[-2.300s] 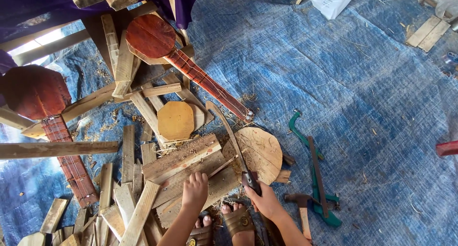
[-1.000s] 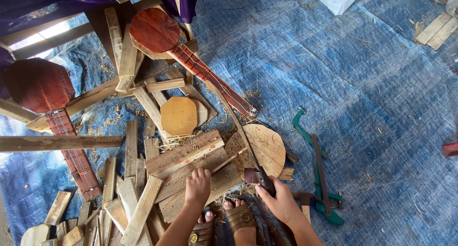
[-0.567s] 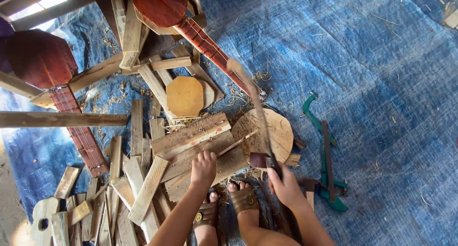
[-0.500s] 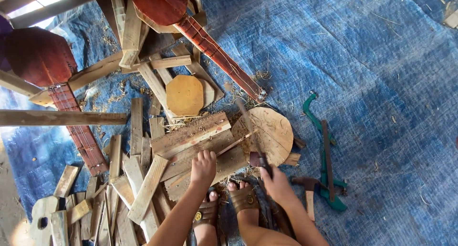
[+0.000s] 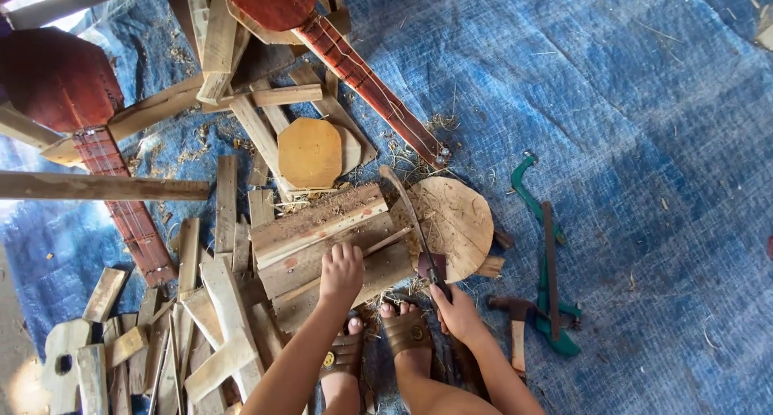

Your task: Shaping and smoothing a wooden instrument component using a blade and sandpaper

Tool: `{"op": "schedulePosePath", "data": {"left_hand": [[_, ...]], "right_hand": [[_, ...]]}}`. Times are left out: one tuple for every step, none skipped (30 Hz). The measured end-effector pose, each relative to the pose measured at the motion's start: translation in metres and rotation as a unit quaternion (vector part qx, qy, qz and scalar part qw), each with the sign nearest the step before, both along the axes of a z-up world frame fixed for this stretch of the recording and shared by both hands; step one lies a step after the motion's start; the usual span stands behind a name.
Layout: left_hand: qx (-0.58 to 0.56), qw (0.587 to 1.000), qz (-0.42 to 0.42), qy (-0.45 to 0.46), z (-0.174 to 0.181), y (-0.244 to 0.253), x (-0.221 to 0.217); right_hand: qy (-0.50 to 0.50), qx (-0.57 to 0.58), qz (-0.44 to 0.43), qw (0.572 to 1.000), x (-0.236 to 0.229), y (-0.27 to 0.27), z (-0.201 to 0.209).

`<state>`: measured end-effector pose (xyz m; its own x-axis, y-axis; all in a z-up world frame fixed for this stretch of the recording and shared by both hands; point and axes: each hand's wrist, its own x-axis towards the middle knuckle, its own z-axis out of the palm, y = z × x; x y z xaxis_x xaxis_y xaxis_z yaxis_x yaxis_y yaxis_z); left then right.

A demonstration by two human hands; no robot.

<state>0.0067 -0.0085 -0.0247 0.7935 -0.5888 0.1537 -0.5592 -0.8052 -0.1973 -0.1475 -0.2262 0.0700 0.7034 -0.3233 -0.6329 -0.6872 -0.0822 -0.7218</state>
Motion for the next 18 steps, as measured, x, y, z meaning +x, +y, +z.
{"op": "schedulePosePath", "data": {"left_hand": [[0.002, 1.0, 0.002, 0.003, -0.002, 0.0, 0.001], [0.002, 1.0, 0.007, 0.008, -0.005, -0.001, 0.001], [0.002, 1.0, 0.01, 0.012, -0.007, 0.0, 0.003], [0.004, 1.0, 0.011, 0.014, -0.007, 0.001, 0.004], [0.01, 0.999, 0.01, 0.036, -0.008, 0.001, 0.005], [0.016, 0.998, 0.009, 0.058, -0.008, 0.001, 0.005], [0.016, 0.998, 0.012, 0.058, -0.006, 0.003, 0.005], [0.014, 0.998, 0.003, 0.06, -0.003, 0.004, 0.006], [0.011, 0.998, -0.004, 0.062, -0.001, 0.005, 0.005], [0.012, 0.998, 0.0, 0.064, 0.001, 0.007, 0.003], [-0.028, 0.999, -0.005, 0.039, 0.003, 0.009, 0.0], [-0.068, 0.998, -0.01, 0.014, 0.004, 0.013, -0.002], [-0.066, 0.998, 0.002, 0.019, 0.003, 0.014, -0.005], [-0.063, 0.998, -0.001, 0.021, 0.001, 0.017, -0.008], [-0.058, 0.998, 0.0, 0.023, 0.0, 0.022, -0.011], [-0.056, 0.998, 0.016, 0.028, 0.0, 0.025, -0.015], [-0.04, 0.998, 0.003, 0.055, 0.0, 0.028, -0.019], [-0.025, 0.996, -0.009, 0.083, 0.0, 0.032, -0.022]], "right_hand": [[0.003, 0.002, 0.002, 1.0, -0.001, 0.0, 0.002], [-0.018, 0.008, -0.008, 1.0, -0.002, 0.001, 0.005], [-0.04, 0.015, -0.019, 0.999, -0.001, 0.002, 0.007], [-0.038, 0.017, -0.018, 0.999, -0.003, 0.001, 0.004], [-0.066, 0.027, -0.031, 0.997, -0.004, -0.001, 0.002], [-0.093, 0.037, -0.044, 0.994, -0.006, -0.002, 0.0], [-0.093, 0.037, -0.041, 0.994, -0.005, -0.002, 0.004], [-0.096, 0.039, -0.046, 0.994, -0.005, -0.002, 0.007], [-0.097, 0.041, -0.051, 0.993, -0.005, -0.002, 0.011], [-0.096, 0.042, -0.048, 0.993, -0.007, -0.003, 0.012], [-0.09, 0.045, -0.052, 0.994, -0.007, -0.003, 0.012], [-0.084, 0.048, -0.057, 0.994, -0.007, -0.003, 0.011], [-0.078, 0.051, -0.045, 0.995, -0.008, -0.003, 0.009], [-0.087, 0.048, -0.048, 0.994, -0.01, -0.003, 0.006], [-0.096, 0.046, -0.046, 0.993, -0.009, -0.002, 0.003], [-0.09, 0.05, -0.031, 0.994, -0.012, -0.003, -0.001], [-0.091, 0.026, -0.03, 0.995, -0.014, -0.003, -0.005], [-0.093, 0.002, -0.029, 0.995, -0.016, -0.004, -0.01]]}}
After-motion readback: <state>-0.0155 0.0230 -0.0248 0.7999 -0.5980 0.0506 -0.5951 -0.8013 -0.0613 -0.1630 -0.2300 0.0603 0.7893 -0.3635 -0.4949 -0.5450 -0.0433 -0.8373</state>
